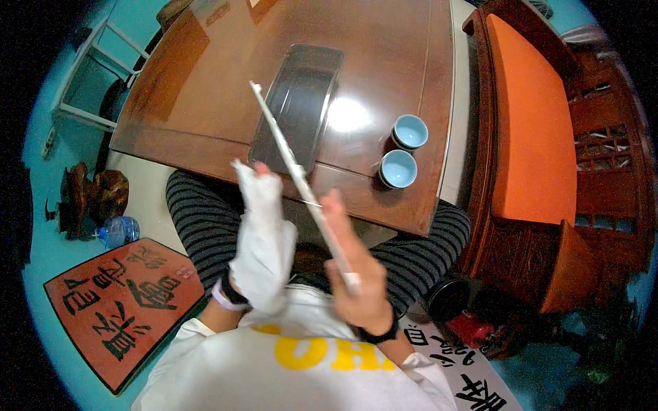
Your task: The person wipes a plastic tea tray and its drainage grate with a cloth, then wipes two small ceramic cups by hand, and finally cleans the surface of a small white table.
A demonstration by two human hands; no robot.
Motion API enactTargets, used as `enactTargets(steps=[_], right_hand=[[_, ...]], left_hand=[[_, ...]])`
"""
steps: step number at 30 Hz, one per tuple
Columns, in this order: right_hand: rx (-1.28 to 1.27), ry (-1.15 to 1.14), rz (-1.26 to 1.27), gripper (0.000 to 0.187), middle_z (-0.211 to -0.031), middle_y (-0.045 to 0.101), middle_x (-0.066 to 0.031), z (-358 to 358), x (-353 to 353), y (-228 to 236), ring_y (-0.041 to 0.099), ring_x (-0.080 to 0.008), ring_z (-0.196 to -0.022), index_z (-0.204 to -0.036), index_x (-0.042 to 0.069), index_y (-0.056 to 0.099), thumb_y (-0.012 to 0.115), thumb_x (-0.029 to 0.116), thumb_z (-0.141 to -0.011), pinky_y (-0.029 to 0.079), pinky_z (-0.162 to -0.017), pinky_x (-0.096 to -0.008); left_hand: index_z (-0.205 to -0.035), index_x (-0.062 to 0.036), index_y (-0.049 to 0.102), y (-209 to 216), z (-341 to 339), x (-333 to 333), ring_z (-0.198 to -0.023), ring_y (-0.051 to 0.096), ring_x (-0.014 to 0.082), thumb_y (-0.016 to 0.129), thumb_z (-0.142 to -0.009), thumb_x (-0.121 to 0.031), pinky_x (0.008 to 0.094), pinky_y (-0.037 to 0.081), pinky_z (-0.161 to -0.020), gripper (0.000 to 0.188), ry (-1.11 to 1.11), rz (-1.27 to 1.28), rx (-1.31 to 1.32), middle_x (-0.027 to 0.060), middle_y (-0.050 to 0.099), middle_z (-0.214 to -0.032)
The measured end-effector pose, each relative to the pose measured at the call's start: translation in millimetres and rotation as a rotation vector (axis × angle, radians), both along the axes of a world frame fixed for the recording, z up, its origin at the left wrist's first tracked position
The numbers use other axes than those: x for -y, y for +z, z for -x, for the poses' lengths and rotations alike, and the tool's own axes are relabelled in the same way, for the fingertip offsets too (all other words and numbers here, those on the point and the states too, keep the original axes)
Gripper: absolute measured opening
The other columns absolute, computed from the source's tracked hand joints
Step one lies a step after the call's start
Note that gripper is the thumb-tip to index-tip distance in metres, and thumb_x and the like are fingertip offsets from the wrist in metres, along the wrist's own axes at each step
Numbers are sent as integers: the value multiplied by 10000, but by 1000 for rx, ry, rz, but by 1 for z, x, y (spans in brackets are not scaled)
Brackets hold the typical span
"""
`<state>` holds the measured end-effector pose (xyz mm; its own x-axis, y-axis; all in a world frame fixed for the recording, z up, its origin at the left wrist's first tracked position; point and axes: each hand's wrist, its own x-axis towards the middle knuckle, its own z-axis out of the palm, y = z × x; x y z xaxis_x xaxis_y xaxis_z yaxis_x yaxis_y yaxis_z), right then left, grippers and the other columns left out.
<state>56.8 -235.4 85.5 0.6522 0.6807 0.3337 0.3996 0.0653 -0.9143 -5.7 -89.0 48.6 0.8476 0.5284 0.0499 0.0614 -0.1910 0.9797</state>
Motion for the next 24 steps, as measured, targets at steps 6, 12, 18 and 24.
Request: enactTargets(steps=[6,12,18,24], right_hand=[[180,340,-109,686,-1438,294,-312,15,-34,6,274,-472,-1344,-1363,-60,376,628,-25,-726,258,-1094,-498],[20,732,-44,692,-1447,273,-308,18,-23,11,260,-441,-1360,-1316,-67,403,672,30,-685,246,-1111,-488],[-76,891,42,599,-1475,260,-261,17,11,-3,281,-340,-1379,-1365,-101,356,477,31,-793,266,-1119,-392],[-489,-83,-177,329,-1207,578,-224,-4,89,-11,634,-268,-1007,-1194,-95,531,491,82,-920,498,-899,-339]], left_hand=[[-1479,-33,98,-103,65,23,-1370,260,225,374,-978,-364,334,224,-1130,661,-291,-61,217,120,213,-1505],[-1478,-41,120,-52,53,-15,-1325,342,237,430,-952,-339,333,315,-1074,680,145,-76,263,143,265,-1484],[-1476,-48,142,-9,23,-74,-1281,424,249,487,-925,-314,332,405,-1017,702,463,-50,446,165,317,-1464],[-1474,-82,181,-19,12,-82,-1214,480,291,579,-888,-151,356,451,-963,711,461,205,342,162,378,-1424]])
